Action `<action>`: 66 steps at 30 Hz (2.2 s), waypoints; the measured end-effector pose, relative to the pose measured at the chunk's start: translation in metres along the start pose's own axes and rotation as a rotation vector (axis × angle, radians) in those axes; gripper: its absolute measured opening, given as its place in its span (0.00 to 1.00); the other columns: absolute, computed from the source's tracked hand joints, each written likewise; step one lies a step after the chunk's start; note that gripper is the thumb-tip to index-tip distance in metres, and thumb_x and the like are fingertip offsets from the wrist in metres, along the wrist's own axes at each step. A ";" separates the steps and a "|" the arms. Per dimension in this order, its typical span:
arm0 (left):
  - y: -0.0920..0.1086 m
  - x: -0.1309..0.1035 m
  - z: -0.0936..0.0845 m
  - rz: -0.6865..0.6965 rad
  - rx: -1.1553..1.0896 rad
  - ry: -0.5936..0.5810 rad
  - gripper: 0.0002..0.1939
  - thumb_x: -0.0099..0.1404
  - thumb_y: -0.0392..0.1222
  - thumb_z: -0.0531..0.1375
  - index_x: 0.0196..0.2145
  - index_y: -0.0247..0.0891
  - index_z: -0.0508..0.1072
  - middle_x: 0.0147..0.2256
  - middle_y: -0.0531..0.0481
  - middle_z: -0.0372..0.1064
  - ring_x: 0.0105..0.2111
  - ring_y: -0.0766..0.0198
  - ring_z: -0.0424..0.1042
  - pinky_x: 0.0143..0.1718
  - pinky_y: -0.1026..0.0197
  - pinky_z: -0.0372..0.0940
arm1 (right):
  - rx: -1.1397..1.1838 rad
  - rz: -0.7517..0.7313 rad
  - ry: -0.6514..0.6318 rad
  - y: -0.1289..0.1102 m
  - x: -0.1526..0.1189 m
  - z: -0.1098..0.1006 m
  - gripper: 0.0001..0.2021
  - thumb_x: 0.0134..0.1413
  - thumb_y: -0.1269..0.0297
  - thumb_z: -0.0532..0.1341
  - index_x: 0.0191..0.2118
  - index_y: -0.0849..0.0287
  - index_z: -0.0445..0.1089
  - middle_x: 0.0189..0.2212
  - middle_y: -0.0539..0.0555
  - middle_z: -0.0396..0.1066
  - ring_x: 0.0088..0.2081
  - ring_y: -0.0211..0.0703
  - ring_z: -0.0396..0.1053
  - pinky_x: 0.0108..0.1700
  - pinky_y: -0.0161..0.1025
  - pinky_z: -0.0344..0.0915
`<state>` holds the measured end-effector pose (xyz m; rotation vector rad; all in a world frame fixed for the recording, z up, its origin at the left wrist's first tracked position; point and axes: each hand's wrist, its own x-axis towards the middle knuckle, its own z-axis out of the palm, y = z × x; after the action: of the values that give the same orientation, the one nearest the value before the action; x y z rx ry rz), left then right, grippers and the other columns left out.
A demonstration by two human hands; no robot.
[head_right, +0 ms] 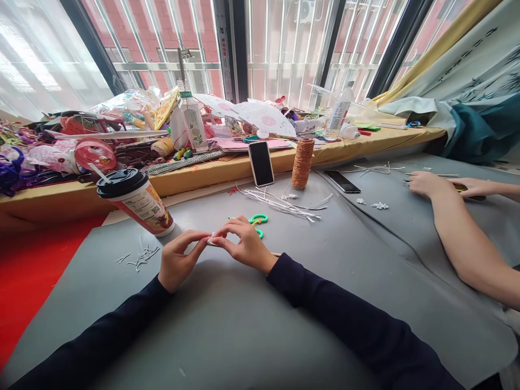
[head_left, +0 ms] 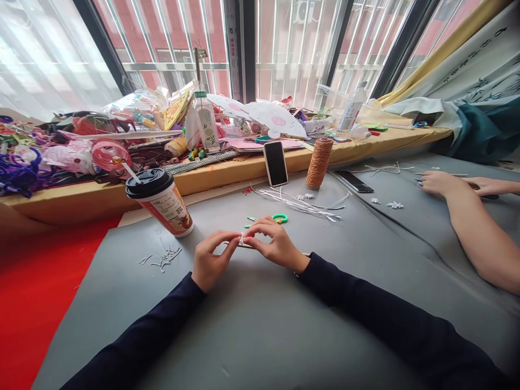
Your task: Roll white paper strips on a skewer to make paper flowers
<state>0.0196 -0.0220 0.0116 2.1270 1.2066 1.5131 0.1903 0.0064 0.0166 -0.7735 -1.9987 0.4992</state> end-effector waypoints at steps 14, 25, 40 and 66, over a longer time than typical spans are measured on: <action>-0.004 -0.004 0.008 -0.373 -0.343 -0.049 0.18 0.52 0.42 0.61 0.42 0.36 0.69 0.36 0.46 0.71 0.35 0.62 0.71 0.39 0.59 0.68 | 0.029 0.177 -0.105 0.009 0.000 0.003 0.13 0.54 0.57 0.52 0.29 0.58 0.69 0.25 0.49 0.68 0.30 0.35 0.59 0.33 0.34 0.57; -0.013 0.001 0.007 -0.460 -0.398 -0.044 0.13 0.53 0.42 0.60 0.37 0.35 0.71 0.33 0.46 0.73 0.34 0.61 0.72 0.37 0.60 0.69 | -0.002 0.007 -0.068 0.007 -0.004 0.008 0.16 0.47 0.61 0.60 0.44 0.54 0.64 0.39 0.51 0.69 0.39 0.39 0.63 0.43 0.40 0.61; -0.014 -0.002 0.007 -0.445 -0.445 -0.093 0.18 0.53 0.40 0.61 0.43 0.36 0.69 0.38 0.46 0.71 0.37 0.61 0.71 0.40 0.59 0.69 | -0.017 0.052 -0.058 0.015 -0.005 0.010 0.20 0.49 0.62 0.59 0.50 0.52 0.62 0.39 0.52 0.68 0.43 0.40 0.63 0.45 0.40 0.64; -0.010 -0.004 0.012 -0.514 -0.509 0.063 0.17 0.50 0.43 0.62 0.38 0.34 0.67 0.33 0.46 0.71 0.35 0.60 0.72 0.39 0.56 0.68 | -0.083 0.009 0.076 0.012 -0.005 0.010 0.13 0.50 0.62 0.58 0.44 0.52 0.67 0.36 0.49 0.72 0.38 0.40 0.62 0.42 0.40 0.63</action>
<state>0.0248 -0.0163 -0.0019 1.3294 1.1195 1.4517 0.1875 0.0109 0.0009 -0.8403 -1.9562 0.3879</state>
